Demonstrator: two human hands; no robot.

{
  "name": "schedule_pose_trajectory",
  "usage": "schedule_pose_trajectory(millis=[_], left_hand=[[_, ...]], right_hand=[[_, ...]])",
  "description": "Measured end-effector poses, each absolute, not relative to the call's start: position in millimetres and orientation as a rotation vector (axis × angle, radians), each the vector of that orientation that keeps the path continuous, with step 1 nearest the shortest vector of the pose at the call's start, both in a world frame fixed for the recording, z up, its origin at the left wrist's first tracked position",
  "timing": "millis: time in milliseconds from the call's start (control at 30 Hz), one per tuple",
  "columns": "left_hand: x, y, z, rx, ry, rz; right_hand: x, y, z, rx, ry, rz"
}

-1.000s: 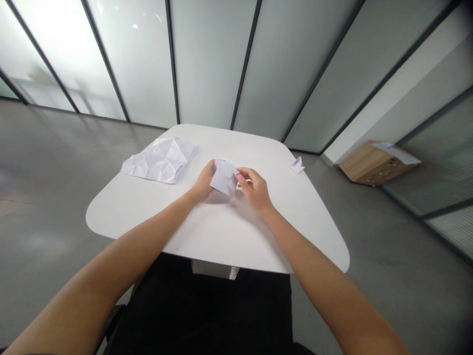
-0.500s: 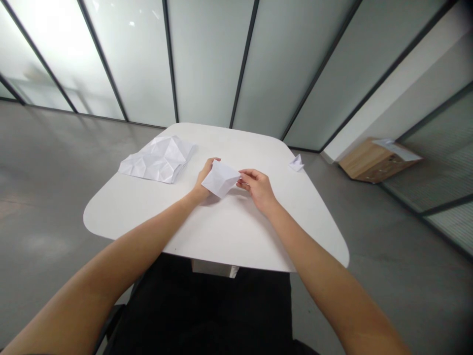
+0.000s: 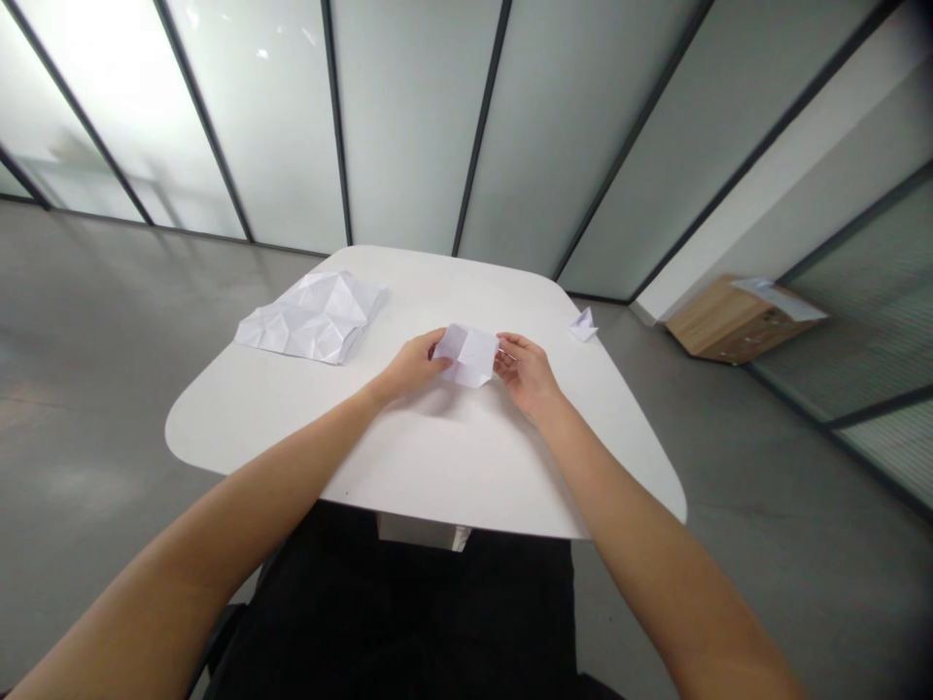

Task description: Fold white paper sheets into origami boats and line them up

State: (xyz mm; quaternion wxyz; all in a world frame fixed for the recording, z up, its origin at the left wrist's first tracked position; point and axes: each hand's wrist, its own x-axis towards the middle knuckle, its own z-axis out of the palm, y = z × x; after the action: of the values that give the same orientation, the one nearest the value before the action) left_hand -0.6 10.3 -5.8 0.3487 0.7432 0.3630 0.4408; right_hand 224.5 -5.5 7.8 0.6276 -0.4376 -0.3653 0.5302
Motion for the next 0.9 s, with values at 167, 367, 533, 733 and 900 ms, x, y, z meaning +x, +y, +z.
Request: schedule_pose_trajectory(millis=[167,367,533,733,900], left_hand=[[-3.5,12.5,-6.8,2.041,0.891,1.01],[-7.9,12.5,-4.6,2.419,0.831,0.994],[-11.7,8.9,-1.3,2.581,0.931,1.024],[-9.5,0.6,2.3,2.614,0.794,0.984],[-5.4,4.3,-2.7,2.664,0.727,0.931]], right_hand=[[227.5,-0.2,3.3,-1.037,-0.831,1.199],[232.0,2.0,0.8,-1.091,-0.865,1.187],[233.3,0.6,-0.9,-1.076,-0.9,1.21],[223.0,-7.7,-0.8,-1.083,-0.923,1.31],[215.0,-9.8,-3.3,-1.094,-0.973,1.35]])
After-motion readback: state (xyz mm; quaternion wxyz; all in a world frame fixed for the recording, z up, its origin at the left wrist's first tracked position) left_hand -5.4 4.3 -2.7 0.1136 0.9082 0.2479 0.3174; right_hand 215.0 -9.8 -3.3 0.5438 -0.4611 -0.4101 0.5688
